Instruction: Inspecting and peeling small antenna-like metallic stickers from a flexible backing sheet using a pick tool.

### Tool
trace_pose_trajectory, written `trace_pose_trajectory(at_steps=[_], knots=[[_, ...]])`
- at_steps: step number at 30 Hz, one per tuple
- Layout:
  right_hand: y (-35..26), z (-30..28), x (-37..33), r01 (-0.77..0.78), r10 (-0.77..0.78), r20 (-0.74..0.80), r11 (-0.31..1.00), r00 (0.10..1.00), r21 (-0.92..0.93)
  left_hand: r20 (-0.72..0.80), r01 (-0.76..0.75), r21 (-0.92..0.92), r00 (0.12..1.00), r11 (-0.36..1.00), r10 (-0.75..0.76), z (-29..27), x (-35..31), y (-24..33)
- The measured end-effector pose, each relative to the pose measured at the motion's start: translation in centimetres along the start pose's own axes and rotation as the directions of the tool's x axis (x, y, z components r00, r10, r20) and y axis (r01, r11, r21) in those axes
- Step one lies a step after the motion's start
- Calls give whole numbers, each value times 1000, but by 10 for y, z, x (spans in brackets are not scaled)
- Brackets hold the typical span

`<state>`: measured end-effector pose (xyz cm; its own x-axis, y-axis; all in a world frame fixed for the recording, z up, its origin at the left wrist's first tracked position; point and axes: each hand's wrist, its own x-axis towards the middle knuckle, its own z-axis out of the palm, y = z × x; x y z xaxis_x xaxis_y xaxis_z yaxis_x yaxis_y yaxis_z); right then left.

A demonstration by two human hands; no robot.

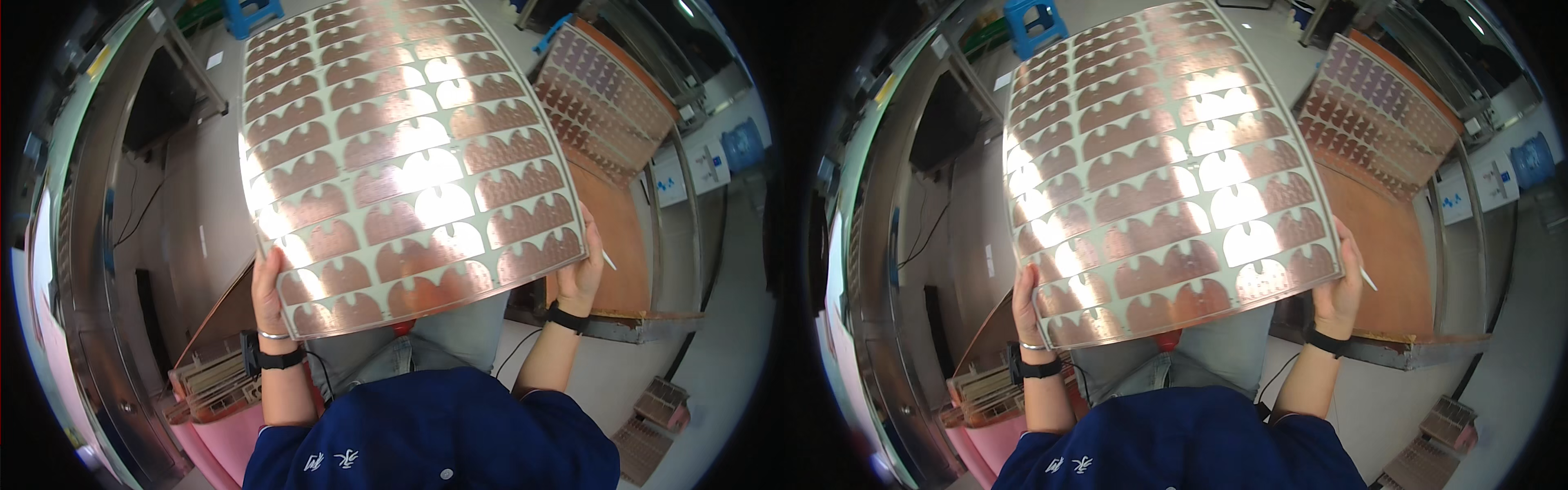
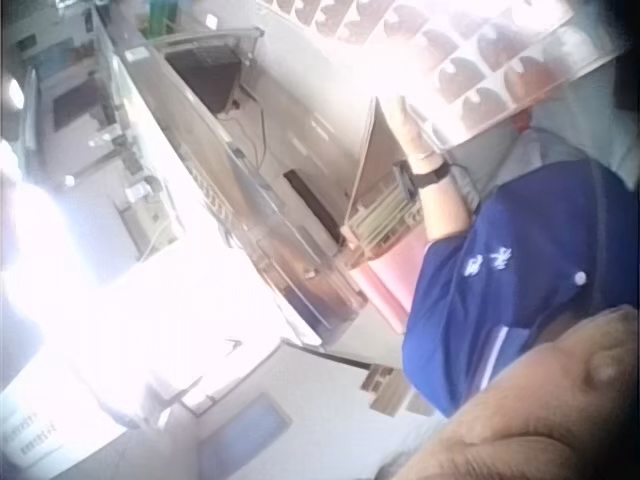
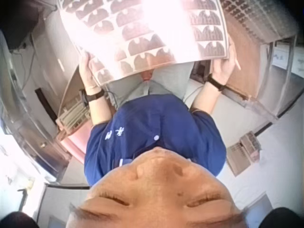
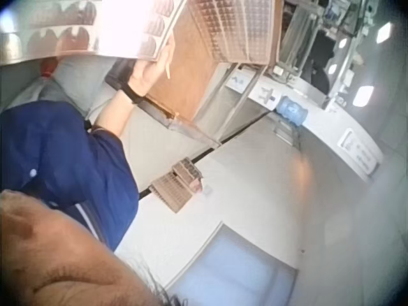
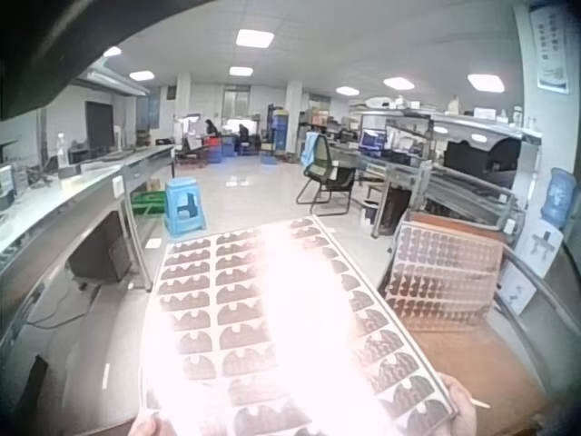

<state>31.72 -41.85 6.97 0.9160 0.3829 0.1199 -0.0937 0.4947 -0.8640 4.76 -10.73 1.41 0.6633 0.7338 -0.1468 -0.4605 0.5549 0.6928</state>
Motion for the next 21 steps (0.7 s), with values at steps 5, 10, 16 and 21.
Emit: trace_pose_trajectory(at_steps=[5, 10, 16, 21], knots=[[-3, 18, -5, 18, -18, 63, 1000, 998, -4, -12, 30, -66, 999, 997, -31, -31, 2, -4], [-5, 28, -8, 44, -40, 68, 997, 997, -59, 19, 42, -144, 999, 989, -39, -49, 4, -8], [-3, 28, -10, 14, -11, 96, 999, 995, -39, -19, 84, -169, 996, 982, -89, -34, 0, -4], [0, 27, -4, -124, 120, 95, 992, 988, 35, 42, 103, -200, 994, 974, -96, -35, -4, 0]])
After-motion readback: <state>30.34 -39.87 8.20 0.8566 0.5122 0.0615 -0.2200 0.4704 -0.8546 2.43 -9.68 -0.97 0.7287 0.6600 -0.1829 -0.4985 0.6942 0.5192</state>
